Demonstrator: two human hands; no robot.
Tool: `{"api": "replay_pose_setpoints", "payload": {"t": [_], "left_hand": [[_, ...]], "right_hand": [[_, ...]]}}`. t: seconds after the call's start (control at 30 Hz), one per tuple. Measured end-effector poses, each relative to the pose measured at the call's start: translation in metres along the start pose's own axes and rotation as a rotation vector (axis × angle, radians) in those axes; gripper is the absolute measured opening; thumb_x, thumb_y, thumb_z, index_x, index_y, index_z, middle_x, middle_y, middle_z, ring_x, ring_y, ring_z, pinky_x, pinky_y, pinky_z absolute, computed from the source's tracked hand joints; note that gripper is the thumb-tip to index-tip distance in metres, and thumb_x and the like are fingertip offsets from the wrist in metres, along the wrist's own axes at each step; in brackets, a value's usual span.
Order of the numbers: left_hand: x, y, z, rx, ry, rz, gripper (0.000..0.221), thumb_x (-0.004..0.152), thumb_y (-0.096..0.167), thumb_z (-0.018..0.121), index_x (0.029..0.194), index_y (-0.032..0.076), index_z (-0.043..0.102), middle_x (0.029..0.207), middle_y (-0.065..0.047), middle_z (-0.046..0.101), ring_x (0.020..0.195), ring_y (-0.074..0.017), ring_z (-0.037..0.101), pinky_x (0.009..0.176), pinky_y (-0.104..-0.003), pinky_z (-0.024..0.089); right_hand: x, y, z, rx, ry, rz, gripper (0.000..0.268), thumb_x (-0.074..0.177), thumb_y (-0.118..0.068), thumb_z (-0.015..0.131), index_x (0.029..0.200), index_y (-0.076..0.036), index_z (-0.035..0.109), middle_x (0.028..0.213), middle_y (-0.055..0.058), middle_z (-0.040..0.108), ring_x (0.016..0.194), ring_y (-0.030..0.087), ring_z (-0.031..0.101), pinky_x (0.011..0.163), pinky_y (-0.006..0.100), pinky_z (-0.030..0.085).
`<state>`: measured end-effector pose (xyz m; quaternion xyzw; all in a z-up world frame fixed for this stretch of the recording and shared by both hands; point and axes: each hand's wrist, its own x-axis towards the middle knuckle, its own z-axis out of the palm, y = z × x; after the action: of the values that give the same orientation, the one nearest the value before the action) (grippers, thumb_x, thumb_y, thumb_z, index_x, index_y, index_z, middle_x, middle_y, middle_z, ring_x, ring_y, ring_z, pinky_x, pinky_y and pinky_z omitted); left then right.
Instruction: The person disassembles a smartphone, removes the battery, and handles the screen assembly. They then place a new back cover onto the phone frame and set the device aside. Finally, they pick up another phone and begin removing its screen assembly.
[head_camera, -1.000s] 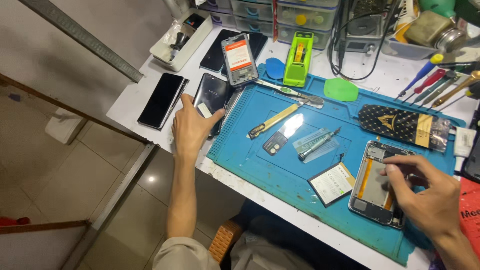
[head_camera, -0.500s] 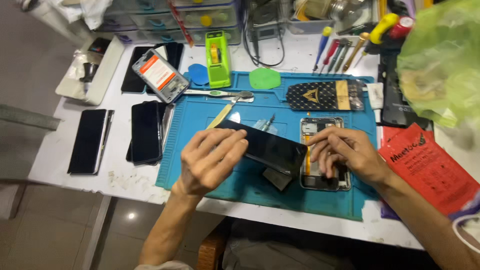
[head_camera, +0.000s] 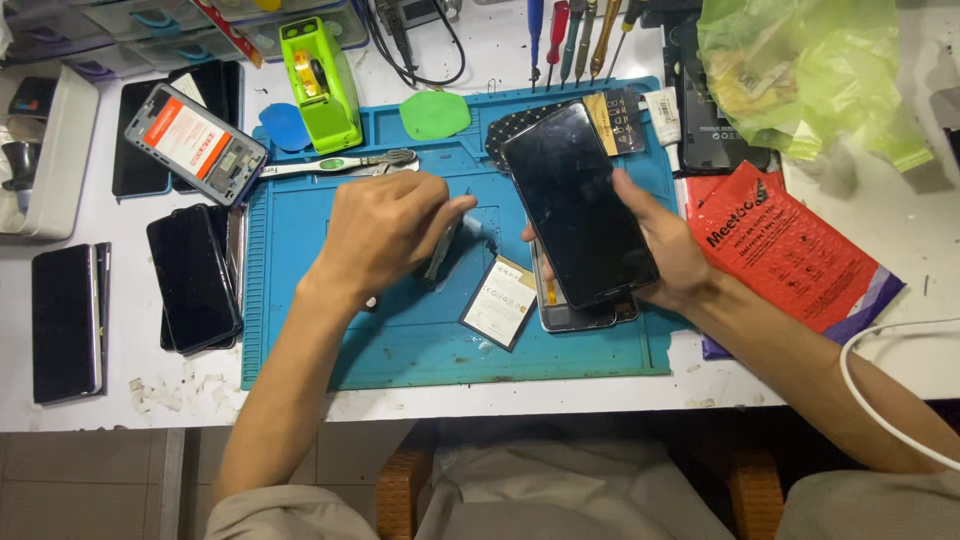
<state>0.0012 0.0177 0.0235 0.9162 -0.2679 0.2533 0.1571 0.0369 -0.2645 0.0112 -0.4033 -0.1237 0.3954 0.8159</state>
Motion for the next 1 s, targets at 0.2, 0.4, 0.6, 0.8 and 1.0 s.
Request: {"api": "replay_pose_setpoints", "payload": {"t": [0.2, 0.4, 0.6, 0.8, 1.0], "left_hand": [[-0.006, 0.007, -0.016, 0.163, -0.354, -0.278, 0.003, 0.104, 0.016, 0.061, 0.101, 0.016, 0.061, 0.079, -0.007, 0.064, 0.073, -0.0326, 0.072, 0.056, -0.045, 0.056], [-0.018, -0.018, -0.055, 0.104, -0.6, -0.712, 0.029, 0.094, 0.028, 0.077, 0.093, 0.0, 0.07, 0.078, -0.023, 0.072, 0.079, -0.0529, 0.073, 0.068, -0.064, 0.055], [-0.028, -0.016, -0.036, 0.241, -0.701, -0.734, 0.04, 0.086, 0.045, 0.082, 0.09, 0.005, 0.073, 0.081, -0.023, 0.074, 0.085, -0.0509, 0.076, 0.073, -0.062, 0.06], [-0.037, -0.005, -0.005, 0.472, -0.718, -0.636, 0.03, 0.085, 0.031, 0.081, 0.085, 0.003, 0.068, 0.067, -0.016, 0.067, 0.067, -0.0411, 0.076, 0.053, -0.051, 0.062], [0.012, 0.035, -0.053, 0.408, -0.532, -0.559, 0.024, 0.111, 0.019, 0.055, 0.102, 0.0, 0.067, 0.071, -0.019, 0.069, 0.066, -0.0486, 0.075, 0.06, -0.059, 0.06]], "right_hand": [[0.002, 0.0, 0.003, 0.123, 0.058, -0.028, 0.068, 0.107, -0.055, 0.034, 0.125, 0.001, 0.066, 0.092, 0.014, 0.068, 0.075, 0.025, 0.066, 0.064, 0.035, 0.059], [0.008, 0.025, -0.047, 0.336, -0.095, -0.023, 0.075, 0.102, -0.063, 0.046, 0.132, 0.006, 0.052, 0.101, 0.015, 0.041, 0.074, 0.026, 0.047, 0.052, 0.035, 0.052], [0.008, 0.021, -0.041, 0.104, -0.126, -0.114, 0.086, 0.096, -0.076, 0.05, 0.137, -0.001, 0.044, 0.105, 0.007, 0.041, 0.08, 0.018, 0.052, 0.067, 0.03, 0.054], [0.011, 0.037, -0.049, -0.009, -0.082, -0.229, 0.083, 0.101, -0.054, 0.061, 0.157, -0.006, 0.024, 0.102, 0.007, 0.041, 0.079, 0.017, 0.05, 0.069, 0.031, 0.052], [0.012, 0.031, -0.042, -0.055, -0.028, -0.249, 0.086, 0.096, -0.058, 0.068, 0.153, -0.008, 0.026, 0.098, 0.004, 0.043, 0.078, 0.014, 0.053, 0.068, 0.029, 0.053]]}}
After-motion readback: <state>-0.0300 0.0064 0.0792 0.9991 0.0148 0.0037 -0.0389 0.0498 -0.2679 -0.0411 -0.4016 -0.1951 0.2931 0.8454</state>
